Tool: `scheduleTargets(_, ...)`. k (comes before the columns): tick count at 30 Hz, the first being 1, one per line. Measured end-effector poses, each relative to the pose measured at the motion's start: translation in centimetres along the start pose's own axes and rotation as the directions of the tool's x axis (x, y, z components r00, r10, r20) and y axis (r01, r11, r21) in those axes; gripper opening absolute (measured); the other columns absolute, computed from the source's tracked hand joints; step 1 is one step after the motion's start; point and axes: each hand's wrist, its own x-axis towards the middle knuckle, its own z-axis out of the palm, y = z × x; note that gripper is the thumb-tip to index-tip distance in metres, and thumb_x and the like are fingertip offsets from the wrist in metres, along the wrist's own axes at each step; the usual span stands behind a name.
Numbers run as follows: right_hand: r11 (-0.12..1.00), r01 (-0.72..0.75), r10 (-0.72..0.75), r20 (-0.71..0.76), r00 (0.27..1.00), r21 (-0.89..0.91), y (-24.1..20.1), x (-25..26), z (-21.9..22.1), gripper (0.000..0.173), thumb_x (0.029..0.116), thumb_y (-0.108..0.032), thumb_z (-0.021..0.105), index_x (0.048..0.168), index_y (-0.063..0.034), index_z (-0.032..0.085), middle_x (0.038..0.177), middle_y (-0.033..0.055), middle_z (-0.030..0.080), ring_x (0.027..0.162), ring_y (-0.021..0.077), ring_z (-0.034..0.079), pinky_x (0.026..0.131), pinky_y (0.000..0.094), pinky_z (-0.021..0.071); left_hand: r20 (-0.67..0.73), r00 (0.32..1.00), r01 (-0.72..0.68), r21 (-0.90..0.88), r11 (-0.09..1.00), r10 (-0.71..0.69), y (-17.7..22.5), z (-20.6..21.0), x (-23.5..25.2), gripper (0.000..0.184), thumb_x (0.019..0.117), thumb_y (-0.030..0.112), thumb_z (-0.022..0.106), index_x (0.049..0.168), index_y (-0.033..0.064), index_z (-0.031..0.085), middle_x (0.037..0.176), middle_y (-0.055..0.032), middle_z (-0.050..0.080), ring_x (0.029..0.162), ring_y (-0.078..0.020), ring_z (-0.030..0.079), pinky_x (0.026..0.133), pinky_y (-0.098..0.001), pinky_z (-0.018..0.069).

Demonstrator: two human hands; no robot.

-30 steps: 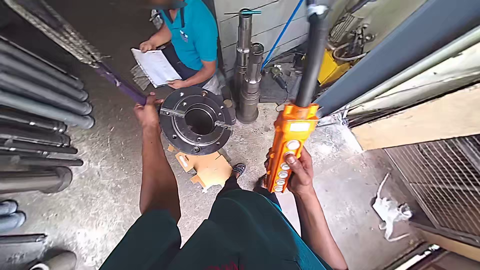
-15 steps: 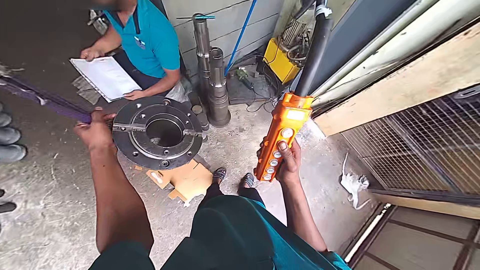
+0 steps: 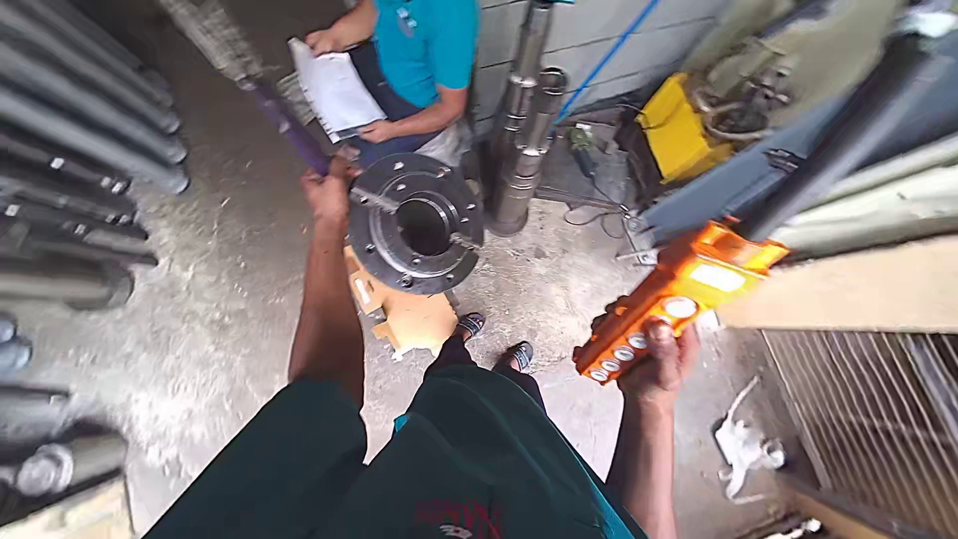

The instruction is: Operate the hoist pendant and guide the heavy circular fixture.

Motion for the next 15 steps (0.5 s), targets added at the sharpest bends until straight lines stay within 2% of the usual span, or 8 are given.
scheduleTargets(3,1.0,0.003,-0.003,0.032,0.999,-0.016,0.4,0.7,0.2,0.057,0.0923,-0.052,0.071,0.128,-0.0101,0.053,0.1,0.0105,0.073,0.08,0.0281,0.074,0.068,0.0459,0.0645,-0.025,0.999,0.022,-0.002,1.0,-0.022,-0.3,-0.1,0.4,0.023,0.101,0.023,0.063,0.11,0.0024,0.065,0.083,0.0014,0.073,0.077,-0.0089,0.071,0.08,-0.0315,0.06)
scheduleTargets(5,1.0,-0.015,0.015,0.056,0.998,-0.008,0.3,1.2,0.6,0.059,0.0926,-0.052,0.071,0.129,-0.01,0.051,0.1,0.0109,0.073,0.079,0.0284,0.073,0.067,0.0455,0.0642,-0.032,0.999,0.006,-0.03,1.0,-0.007,-0.5,0.0,0.6,0.019,0.1009,0.019,0.063,0.106,0.0004,0.064,0.081,-0.0003,0.073,0.076,-0.0099,0.071,0.08,-0.0326,0.0606)
scheduleTargets(9,0.996,-0.052,0.056,0.046,0.997,-0.077,-0.5,2.0,0.8,0.053,0.0907,-0.052,0.071,0.126,-0.0166,0.054,0.099,0.005,0.074,0.081,0.0249,0.074,0.068,0.0435,0.0641,-0.035,0.999,0.001,-0.035,0.999,-0.002,-1.4,0.0,0.5,0.02,0.0989,0.015,0.062,0.106,-0.0029,0.069,0.085,-0.0049,0.074,0.077,-0.0116,0.071,0.079,-0.034,0.0607)
scheduleTargets(11,0.991,-0.056,0.063,0.056,0.996,-0.124,-0.6,2.9,0.4,0.051,0.0898,-0.054,0.07,0.126,-0.0208,0.056,0.1,0.001,0.075,0.084,0.0219,0.074,0.07,0.0414,0.0642,-0.037,0.998,0.044,0.007,0.999,-0.043,-1.7,-0.3,0.2,0.024,0.1002,0.02,0.064,0.105,-0.0022,0.071,0.086,-0.0068,0.076,0.078,-0.0138,0.073,0.08,-0.0383,0.0604)
scheduleTargets(13,0.994,-0.041,0.053,0.122,0.991,-0.1,-0.3,4.0,-0.7,0.053,0.0918,-0.053,0.069,0.129,-0.0188,0.054,0.103,0.0043,0.074,0.087,0.0243,0.074,0.071,0.0432,0.0643,-0.029,0.995,0.099,0.052,0.994,-0.097,-2.4,-0.5,0.2,0.028,0.0997,0.029,0.066,0.104,0.0022,0.073,0.087,-0.006,0.077,0.081,-0.0159,0.074,0.084,-0.0449,0.0597)
scheduleTargets(14,0.996,-0.041,0.053,0.148,0.988,-0.082,0.0,4.6,-1.1,0.049,0.0958,-0.05,0.063,0.129,-0.016,0.052,0.103,0.0082,0.072,0.089,0.0277,0.074,0.072,0.0461,0.064,-0.028,0.994,0.108,0.067,0.992,-0.107,-2.8,-0.7,0.3,0.028,0.099,0.032,0.066,0.101,0.0047,0.074,0.085,-0.0045,0.077,0.08,-0.0156,0.074,0.084,-0.046,0.0597)
scheduleTargets(15,0.99,-0.051,0.061,0.078,0.995,-0.129,-0.4,4.8,-0.2,0.043,0.0977,-0.05,0.055,0.124,-0.0162,0.052,0.097,0.0066,0.072,0.085,0.0257,0.074,0.069,0.0441,0.0641,-0.025,0.994,0.107,0.066,0.992,-0.105,-3.1,-0.7,0.2,0.027,0.0987,0.031,0.065,0.098,0.0058,0.074,0.083,-0.0036,0.076,0.079,-0.0152,0.073,0.083,-0.0463,0.0591)
